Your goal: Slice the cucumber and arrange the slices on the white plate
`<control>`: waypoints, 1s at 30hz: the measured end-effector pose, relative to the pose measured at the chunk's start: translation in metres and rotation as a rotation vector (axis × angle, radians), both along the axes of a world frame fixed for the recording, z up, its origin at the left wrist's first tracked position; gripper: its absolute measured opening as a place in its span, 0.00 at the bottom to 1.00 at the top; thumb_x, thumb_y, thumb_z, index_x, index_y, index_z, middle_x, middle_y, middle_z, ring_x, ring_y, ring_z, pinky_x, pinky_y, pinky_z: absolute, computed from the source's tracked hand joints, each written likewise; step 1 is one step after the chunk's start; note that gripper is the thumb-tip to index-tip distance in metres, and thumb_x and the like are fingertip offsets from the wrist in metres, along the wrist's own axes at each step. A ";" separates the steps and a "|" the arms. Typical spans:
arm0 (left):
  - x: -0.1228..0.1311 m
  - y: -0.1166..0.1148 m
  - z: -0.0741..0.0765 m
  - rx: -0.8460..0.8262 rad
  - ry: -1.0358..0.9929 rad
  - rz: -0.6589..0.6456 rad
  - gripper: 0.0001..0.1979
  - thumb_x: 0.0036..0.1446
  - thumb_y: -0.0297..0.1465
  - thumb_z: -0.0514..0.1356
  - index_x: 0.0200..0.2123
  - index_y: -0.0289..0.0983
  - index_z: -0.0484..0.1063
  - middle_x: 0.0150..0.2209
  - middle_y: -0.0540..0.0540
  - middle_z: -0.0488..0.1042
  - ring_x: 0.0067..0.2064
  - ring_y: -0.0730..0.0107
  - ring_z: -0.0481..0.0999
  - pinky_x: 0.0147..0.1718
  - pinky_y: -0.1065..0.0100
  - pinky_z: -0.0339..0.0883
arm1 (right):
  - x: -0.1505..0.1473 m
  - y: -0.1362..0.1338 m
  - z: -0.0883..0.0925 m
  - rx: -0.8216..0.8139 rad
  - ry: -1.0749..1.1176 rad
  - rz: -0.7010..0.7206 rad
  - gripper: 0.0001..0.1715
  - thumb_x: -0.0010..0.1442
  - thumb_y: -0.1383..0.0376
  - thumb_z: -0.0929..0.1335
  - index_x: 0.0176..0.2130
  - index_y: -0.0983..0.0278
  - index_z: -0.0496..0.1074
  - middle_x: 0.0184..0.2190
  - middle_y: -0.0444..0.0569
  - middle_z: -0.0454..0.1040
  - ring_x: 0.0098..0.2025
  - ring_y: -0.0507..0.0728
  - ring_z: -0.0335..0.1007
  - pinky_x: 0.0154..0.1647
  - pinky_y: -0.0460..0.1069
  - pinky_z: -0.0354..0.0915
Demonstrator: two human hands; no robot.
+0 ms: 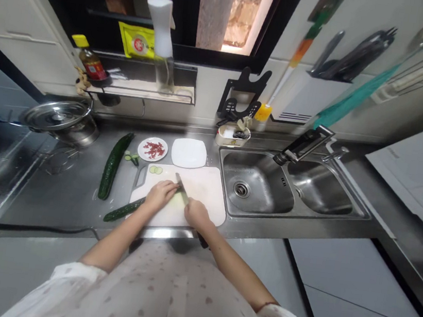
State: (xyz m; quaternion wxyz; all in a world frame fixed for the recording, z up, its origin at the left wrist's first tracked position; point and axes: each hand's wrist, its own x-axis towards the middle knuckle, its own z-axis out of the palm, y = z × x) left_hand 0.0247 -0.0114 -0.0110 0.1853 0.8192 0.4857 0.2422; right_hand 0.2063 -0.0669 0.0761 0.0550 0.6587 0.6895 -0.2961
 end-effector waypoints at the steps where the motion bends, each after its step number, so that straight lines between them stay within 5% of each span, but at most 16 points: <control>1: 0.000 0.000 0.000 -0.001 0.000 0.000 0.15 0.64 0.33 0.54 0.50 0.44 0.75 0.42 0.45 0.76 0.44 0.65 0.73 0.45 0.64 0.67 | -0.001 0.001 0.001 -0.003 0.001 -0.001 0.19 0.64 0.71 0.58 0.50 0.70 0.70 0.44 0.60 0.77 0.47 0.60 0.73 0.45 0.49 0.64; 21: 0.000 0.000 -0.002 0.020 -0.003 -0.016 0.14 0.64 0.34 0.54 0.49 0.42 0.75 0.43 0.44 0.76 0.46 0.64 0.74 0.46 0.64 0.67 | -0.023 0.043 0.000 0.039 0.089 -0.018 0.21 0.64 0.71 0.58 0.51 0.71 0.72 0.46 0.61 0.76 0.50 0.61 0.73 0.47 0.49 0.65; 30: 0.000 0.000 -0.001 0.016 -0.017 -0.017 0.14 0.64 0.34 0.54 0.49 0.42 0.75 0.43 0.45 0.76 0.46 0.64 0.73 0.47 0.63 0.67 | -0.011 0.023 -0.008 0.021 0.052 -0.023 0.20 0.62 0.71 0.60 0.52 0.71 0.71 0.46 0.61 0.76 0.49 0.60 0.73 0.47 0.49 0.65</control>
